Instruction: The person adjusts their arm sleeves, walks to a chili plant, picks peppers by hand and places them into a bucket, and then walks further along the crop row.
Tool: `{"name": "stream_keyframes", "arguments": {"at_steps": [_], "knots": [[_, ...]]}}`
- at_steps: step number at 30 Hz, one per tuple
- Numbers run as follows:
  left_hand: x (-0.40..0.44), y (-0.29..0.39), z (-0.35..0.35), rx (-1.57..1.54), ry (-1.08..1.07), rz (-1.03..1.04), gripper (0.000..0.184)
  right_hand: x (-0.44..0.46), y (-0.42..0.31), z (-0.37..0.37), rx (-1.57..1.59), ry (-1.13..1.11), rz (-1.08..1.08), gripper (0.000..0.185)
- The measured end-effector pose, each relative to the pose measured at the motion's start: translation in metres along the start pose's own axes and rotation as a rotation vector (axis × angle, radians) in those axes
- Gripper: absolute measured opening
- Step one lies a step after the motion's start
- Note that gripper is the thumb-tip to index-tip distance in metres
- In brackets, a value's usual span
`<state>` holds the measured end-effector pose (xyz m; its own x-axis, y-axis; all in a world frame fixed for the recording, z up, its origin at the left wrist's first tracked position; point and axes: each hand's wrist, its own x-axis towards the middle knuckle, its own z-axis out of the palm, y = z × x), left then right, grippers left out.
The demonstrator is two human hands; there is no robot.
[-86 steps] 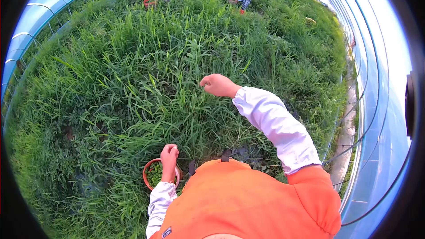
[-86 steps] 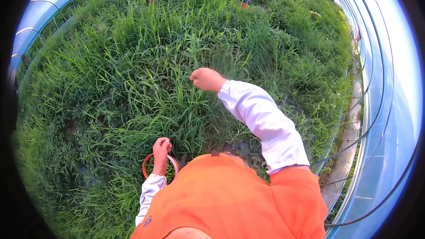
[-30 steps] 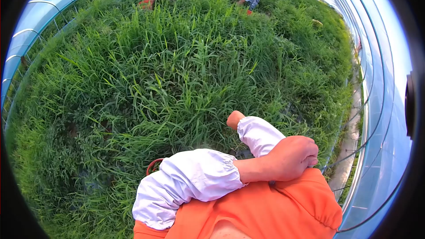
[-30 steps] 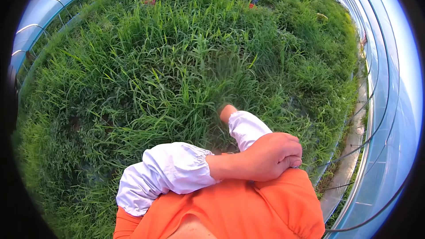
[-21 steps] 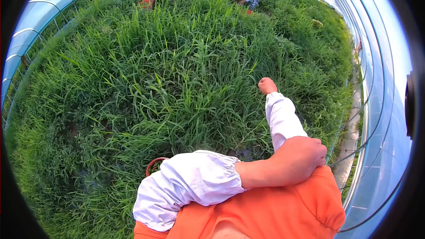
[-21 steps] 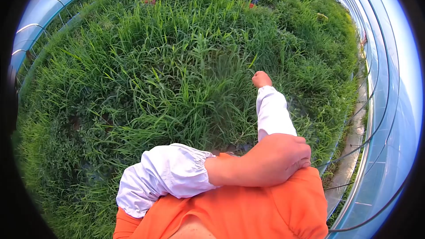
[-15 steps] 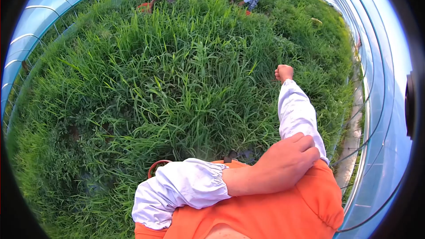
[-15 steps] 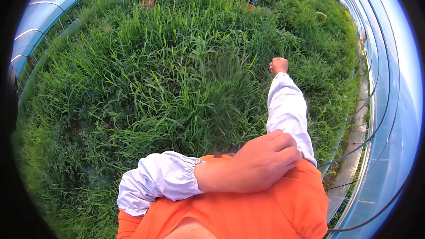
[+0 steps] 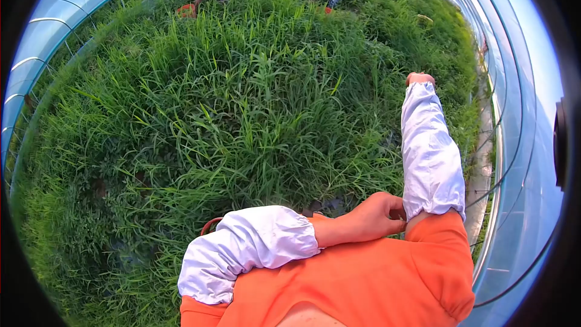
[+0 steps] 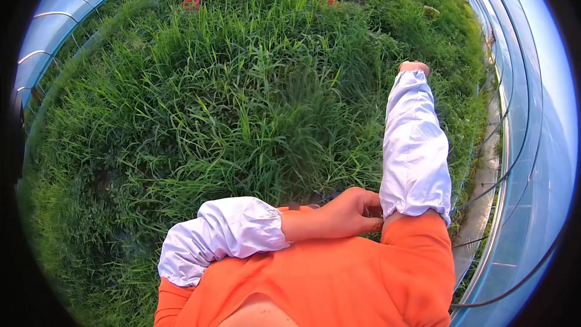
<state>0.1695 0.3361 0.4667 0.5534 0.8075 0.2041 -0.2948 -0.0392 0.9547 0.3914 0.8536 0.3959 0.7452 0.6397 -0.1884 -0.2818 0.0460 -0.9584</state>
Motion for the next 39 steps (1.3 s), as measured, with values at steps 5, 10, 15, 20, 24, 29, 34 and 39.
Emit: {"name": "stream_keyframes", "arguments": {"at_steps": [5, 10, 15, 20, 24, 29, 34, 39], "knots": [[0.000, 0.001, 0.001, -0.187, -0.113, -0.076, 0.015, -0.097, -0.072, -0.035, -1.968, -0.442, -0.615, 0.020], [0.001, -0.014, 0.000, -0.061, -0.152, 0.014, 0.010, -0.113, -0.073, -0.047, -2.184, -0.301, -0.697, 0.021], [-0.006, 0.002, -0.010, 0.341, -0.138, 0.270, 0.010, -0.096, -0.072, -0.061, -2.269, -0.321, -0.634, 0.024], [-0.004, 0.000, -0.009, 0.330, -0.226, 0.484, 0.016, -0.064, -0.064, -0.077, -1.761, -0.120, -0.671, 0.025], [-0.002, 0.000, -0.003, 0.257, -0.283, 0.575, 0.015, -0.078, -0.058, -0.067, -1.058, -0.061, -0.615, 0.026], [-0.003, -0.001, 0.003, 0.241, -0.274, 0.519, 0.012, -0.100, -0.029, -0.063, -0.849, -0.129, -0.846, 0.031], [-0.007, 0.010, -0.008, 0.478, -0.225, 0.327, 0.013, -0.141, 0.055, -0.095, -1.498, -0.552, -1.004, 0.020], [-0.013, 0.022, -0.021, 0.600, -0.124, 0.249, 0.010, -0.171, 0.154, -0.170, -1.926, -1.056, -1.010, 0.019]]}}
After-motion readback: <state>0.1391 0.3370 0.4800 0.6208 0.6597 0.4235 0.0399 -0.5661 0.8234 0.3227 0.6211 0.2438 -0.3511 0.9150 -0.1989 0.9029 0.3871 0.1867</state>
